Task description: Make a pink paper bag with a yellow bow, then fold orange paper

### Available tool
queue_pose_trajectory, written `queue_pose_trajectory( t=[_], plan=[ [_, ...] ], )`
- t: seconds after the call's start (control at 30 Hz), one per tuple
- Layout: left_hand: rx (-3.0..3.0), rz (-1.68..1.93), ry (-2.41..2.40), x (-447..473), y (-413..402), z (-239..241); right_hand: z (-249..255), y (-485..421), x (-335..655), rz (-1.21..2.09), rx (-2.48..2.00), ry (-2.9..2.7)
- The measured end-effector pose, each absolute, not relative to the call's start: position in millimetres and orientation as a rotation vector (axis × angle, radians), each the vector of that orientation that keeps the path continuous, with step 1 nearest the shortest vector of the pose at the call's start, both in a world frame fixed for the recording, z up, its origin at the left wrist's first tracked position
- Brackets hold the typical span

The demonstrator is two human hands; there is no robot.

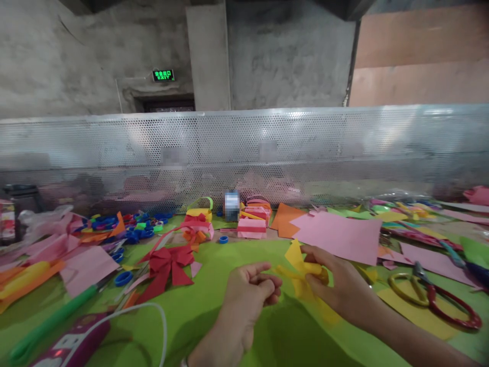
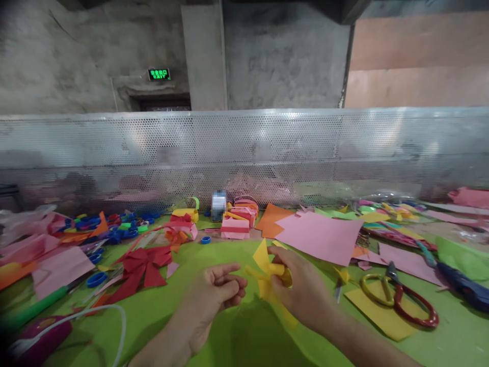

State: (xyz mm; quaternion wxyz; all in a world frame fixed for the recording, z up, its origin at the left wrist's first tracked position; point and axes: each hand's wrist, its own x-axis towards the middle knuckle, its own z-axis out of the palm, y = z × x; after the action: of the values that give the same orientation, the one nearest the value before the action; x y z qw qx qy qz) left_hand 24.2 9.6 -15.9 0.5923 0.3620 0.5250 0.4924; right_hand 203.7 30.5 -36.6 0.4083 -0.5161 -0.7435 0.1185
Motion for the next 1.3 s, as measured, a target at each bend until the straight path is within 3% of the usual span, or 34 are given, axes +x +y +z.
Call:
queue_pose_trajectory(
  t=[0.6, 0.9, 1.13, 1.3],
  plan=[
    [1.316, 0.931, 1.264, 30.3, 4.8, -27.4, -34.6, 22.4, 201.1, 0.340, -1.284, -1.678],
    [1.324, 1.021, 1.176, 39.5, -1.6, -20.7, -37.4, 12.1, 190.9, 0.356, -1.202, -1.670],
    [1.151, 1.098, 1.131, 39.5, 5.1, -20.3, -30.6, 11.5, 186.4, 0.565, -1.135, -1.833],
    [1.133, 1.144, 1.172, 34.2, 13.3, -29.5, -22.9, 11.3, 184.2, 0.972, -0.991, -1.830]
  ],
)
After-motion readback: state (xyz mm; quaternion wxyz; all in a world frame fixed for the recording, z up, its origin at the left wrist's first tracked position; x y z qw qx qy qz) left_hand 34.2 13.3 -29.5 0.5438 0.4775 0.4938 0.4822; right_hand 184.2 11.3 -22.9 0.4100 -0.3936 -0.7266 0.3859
